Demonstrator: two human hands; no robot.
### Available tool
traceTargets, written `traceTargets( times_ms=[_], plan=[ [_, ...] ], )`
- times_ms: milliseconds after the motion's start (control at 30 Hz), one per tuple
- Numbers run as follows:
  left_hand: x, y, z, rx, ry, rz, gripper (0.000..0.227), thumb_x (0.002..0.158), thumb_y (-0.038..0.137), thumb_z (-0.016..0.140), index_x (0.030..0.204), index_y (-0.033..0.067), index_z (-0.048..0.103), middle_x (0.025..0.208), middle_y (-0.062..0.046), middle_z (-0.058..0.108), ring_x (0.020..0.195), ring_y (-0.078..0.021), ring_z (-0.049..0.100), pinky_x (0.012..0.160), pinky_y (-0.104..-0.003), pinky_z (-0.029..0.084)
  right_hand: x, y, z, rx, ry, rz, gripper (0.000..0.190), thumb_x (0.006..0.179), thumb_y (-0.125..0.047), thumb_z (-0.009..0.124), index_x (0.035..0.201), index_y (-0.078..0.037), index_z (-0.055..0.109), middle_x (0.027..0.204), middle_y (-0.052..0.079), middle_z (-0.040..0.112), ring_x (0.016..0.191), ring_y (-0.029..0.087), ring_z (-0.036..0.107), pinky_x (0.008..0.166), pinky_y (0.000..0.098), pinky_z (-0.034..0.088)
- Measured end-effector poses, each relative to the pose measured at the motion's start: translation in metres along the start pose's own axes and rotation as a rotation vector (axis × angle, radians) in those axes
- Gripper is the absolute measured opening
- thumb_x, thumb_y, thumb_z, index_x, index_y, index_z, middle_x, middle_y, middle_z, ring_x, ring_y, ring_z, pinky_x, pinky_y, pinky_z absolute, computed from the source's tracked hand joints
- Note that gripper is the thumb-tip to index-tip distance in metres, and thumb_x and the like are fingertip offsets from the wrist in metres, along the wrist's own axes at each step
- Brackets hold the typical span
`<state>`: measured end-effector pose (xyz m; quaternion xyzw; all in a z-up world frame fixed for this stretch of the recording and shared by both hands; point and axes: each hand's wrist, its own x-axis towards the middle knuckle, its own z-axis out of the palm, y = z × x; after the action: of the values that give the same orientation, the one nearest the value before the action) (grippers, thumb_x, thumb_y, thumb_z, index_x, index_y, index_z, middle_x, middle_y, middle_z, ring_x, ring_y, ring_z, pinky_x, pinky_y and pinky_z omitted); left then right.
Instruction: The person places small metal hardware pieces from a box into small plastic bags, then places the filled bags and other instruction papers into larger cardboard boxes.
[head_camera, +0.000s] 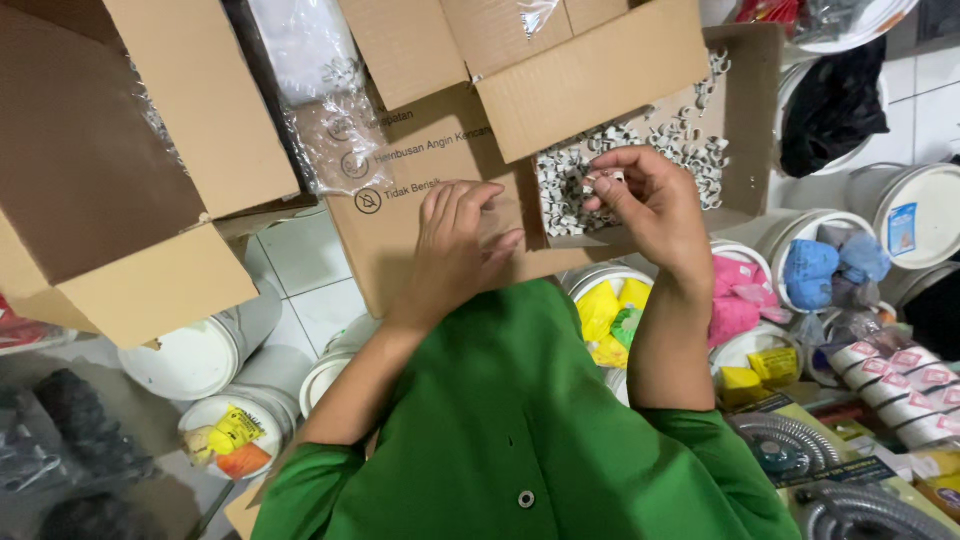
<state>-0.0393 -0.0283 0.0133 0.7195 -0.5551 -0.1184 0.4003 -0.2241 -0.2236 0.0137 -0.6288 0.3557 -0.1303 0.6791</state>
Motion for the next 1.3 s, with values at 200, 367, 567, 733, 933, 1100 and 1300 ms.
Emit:
traceTargets(
  times_ms=[200, 367, 567, 733, 933, 1100, 1300],
  plan=[
    [0.0, 0.008, 0.015, -0.018, 0.007, 0.019, 0.059, 0.083, 0.018, 0.085, 0.13, 0.0038, 0.052, 0.11, -0.011, 0.06, 0.11, -0.032, 0.06, 0.107, -0.049, 0.041, -0.009, 0.005, -0.006, 0.09, -0.029, -0.044, 0.019, 0.102, -0.002, 0.067, 0.121, 0.002, 0.062, 0.101, 0.008, 0.071, 0.085, 0.012, 0.072, 0.075, 0.0251, 0.059],
    [0.002, 0.012, 0.022, 0.047, 0.063, 0.091, 0.061, 0.085, 0.021, 0.084, 0.131, 0.0022, 0.05, 0.119, -0.015, 0.059, 0.112, -0.0348, 0.058, 0.103, -0.048, 0.041, -0.028, -0.024, 0.008, -0.053, -0.033, -0.238, 0.016, 0.102, 0.0, 0.068, 0.118, 0.002, 0.066, 0.101, 0.009, 0.074, 0.087, 0.013, 0.072, 0.078, 0.0256, 0.06],
    [0.001, 0.014, 0.026, 0.064, 0.068, 0.077, 0.062, 0.087, 0.024, 0.084, 0.134, 0.0033, 0.049, 0.123, -0.017, 0.057, 0.111, -0.0358, 0.056, 0.097, -0.046, 0.043, -0.036, -0.061, 0.027, -0.573, 0.014, -0.49, 0.018, 0.094, -0.001, 0.077, 0.111, -0.001, 0.071, 0.093, 0.011, 0.073, 0.077, 0.017, 0.071, 0.069, 0.0297, 0.055],
    [-0.001, 0.009, 0.03, 0.069, 0.071, 0.072, 0.064, 0.085, 0.023, 0.083, 0.135, 0.0046, 0.048, 0.123, -0.016, 0.057, 0.11, -0.0358, 0.055, 0.095, -0.046, 0.043, -0.033, -0.069, 0.037, -0.626, -0.018, -0.633, 0.018, 0.095, -0.002, 0.077, 0.11, -0.001, 0.067, 0.098, 0.013, 0.072, 0.086, 0.024, 0.072, 0.075, 0.0321, 0.056],
    [-0.003, 0.005, 0.032, 0.073, 0.084, 0.081, 0.066, 0.082, 0.021, 0.083, 0.135, 0.0058, 0.048, 0.123, -0.015, 0.057, 0.109, -0.0341, 0.056, 0.093, -0.045, 0.043, -0.032, -0.066, 0.042, -0.581, -0.031, -0.579, 0.017, 0.096, -0.002, 0.076, 0.109, 0.0, 0.066, 0.098, 0.011, 0.072, 0.083, 0.021, 0.073, 0.07, 0.0299, 0.056],
    [-0.003, 0.004, 0.033, 0.089, 0.091, 0.09, 0.068, 0.078, 0.019, 0.084, 0.135, 0.0068, 0.048, 0.121, -0.014, 0.057, 0.105, -0.0323, 0.056, 0.089, -0.045, 0.042, -0.03, -0.066, 0.047, -0.557, -0.029, -0.481, 0.017, 0.095, -0.004, 0.076, 0.108, 0.0, 0.066, 0.093, 0.01, 0.073, 0.073, 0.015, 0.071, 0.064, 0.0275, 0.055],
    [-0.002, 0.001, 0.035, 0.031, 0.114, 0.078, 0.068, 0.075, 0.016, 0.083, 0.133, 0.0069, 0.048, 0.117, -0.013, 0.057, 0.103, -0.0325, 0.056, 0.087, -0.045, 0.043, -0.03, -0.068, 0.05, -0.54, -0.046, -0.471, 0.018, 0.095, -0.004, 0.075, 0.11, 0.001, 0.066, 0.094, 0.01, 0.075, 0.076, 0.015, 0.073, 0.066, 0.0269, 0.056]
  ],
)
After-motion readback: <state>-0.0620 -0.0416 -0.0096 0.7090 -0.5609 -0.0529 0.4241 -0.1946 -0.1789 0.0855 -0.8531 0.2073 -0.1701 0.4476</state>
